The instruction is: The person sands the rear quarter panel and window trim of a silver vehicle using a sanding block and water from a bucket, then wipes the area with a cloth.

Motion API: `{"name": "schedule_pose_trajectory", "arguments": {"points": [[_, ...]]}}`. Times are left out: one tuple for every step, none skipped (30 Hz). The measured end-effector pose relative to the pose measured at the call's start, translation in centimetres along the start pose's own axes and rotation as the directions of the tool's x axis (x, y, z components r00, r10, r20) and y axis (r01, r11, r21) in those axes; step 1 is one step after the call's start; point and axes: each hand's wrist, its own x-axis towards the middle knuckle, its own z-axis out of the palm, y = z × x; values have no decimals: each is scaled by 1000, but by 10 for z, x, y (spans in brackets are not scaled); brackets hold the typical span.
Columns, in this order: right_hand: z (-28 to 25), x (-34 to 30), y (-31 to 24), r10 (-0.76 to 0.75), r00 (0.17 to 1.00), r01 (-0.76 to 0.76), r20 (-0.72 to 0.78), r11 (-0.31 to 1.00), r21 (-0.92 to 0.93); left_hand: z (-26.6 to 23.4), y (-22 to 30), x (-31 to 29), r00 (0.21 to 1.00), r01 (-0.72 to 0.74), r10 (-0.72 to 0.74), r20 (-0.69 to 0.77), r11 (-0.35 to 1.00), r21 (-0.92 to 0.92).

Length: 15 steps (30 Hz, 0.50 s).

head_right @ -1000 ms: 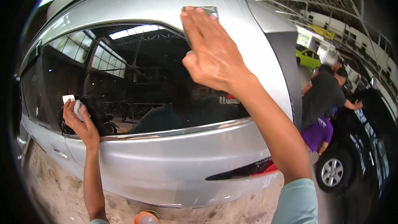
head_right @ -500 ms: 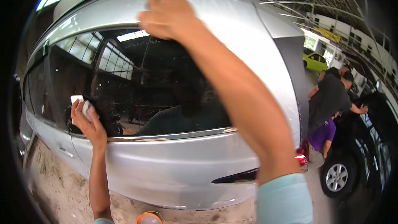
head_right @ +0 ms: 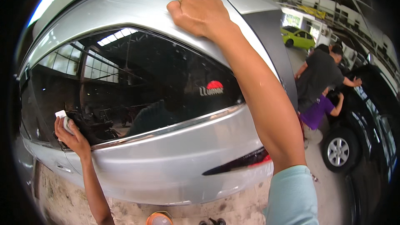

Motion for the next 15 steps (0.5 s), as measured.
{"name": "schedule_pose_trajectory", "arguments": {"points": [[0, -22, -4, -16, 1000, 16, -22, 1000, 18, 2, -1, -3, 1000, -5, 5, 5, 1000, 27], [2, -54, -13, -19, 1000, 19, 8, 1000, 8, 8, -9, -10, 1000, 1, -2, 27, 1000, 22], [-6, -101, -19, -14, 1000, 14, 17, 1000, 1, 6, -8, -13, 999, -1, 0, 42, 1000, 15], [-12, -143, -34, 43, 998, -45, 37, 998, 46, -6, -12, 0, 1000, -17, 16, 13, 999, 35], [-17, -167, -43, 93, 993, -98, 68, 993, 71, -11, -13, 7, 1000, -20, 20, -16, 999, 38], [-24, -165, -40, 92, 994, -95, 59, 994, 49, -12, -6, 10, 998, -56, 56, -2, 996, 75], [-29, -160, -36, 90, 995, -92, 48, 995, 32, -11, -4, 10, 999, -47, 48, -3, 996, 77], [-31, -152, -31, 87, 996, -88, 35, 996, 20, -11, -5, 8, 999, -41, 41, -5, 996, 84], [-35, -120, -15, 20, 1000, -21, -23, 999, -40, -3, 3, 3, 999, -39, 38, 19, 998, 57], [-28, -89, -1, 22, 998, -24, -52, 999, -45, 3, 8, -1, 1000, -24, 25, 9, 1000, -19], [-16, -60, 12, 37, 998, -40, -44, 997, -59, 9, 8, -6, 1000, -19, 20, 6, 998, -64], [-11, -55, 7, 36, 999, -37, -39, 999, -24, 8, -1, -4, 1000, -26, 26, 4, 999, -36], [-10, -57, 6, 36, 999, -36, -32, 999, 7, 8, -6, -4, 1000, -30, 31, 5, 999, -12], [-16, -86, 4, 18, 1000, -18, -4, 1000, 0, 8, -6, -9, 1000, -25, 25, 19, 999, -23], [-22, -125, -4, -14, 1000, 14, 0, 1000, 3, 5, -9, -6, 1000, -23, 23, 11, 1000, -18]]}}
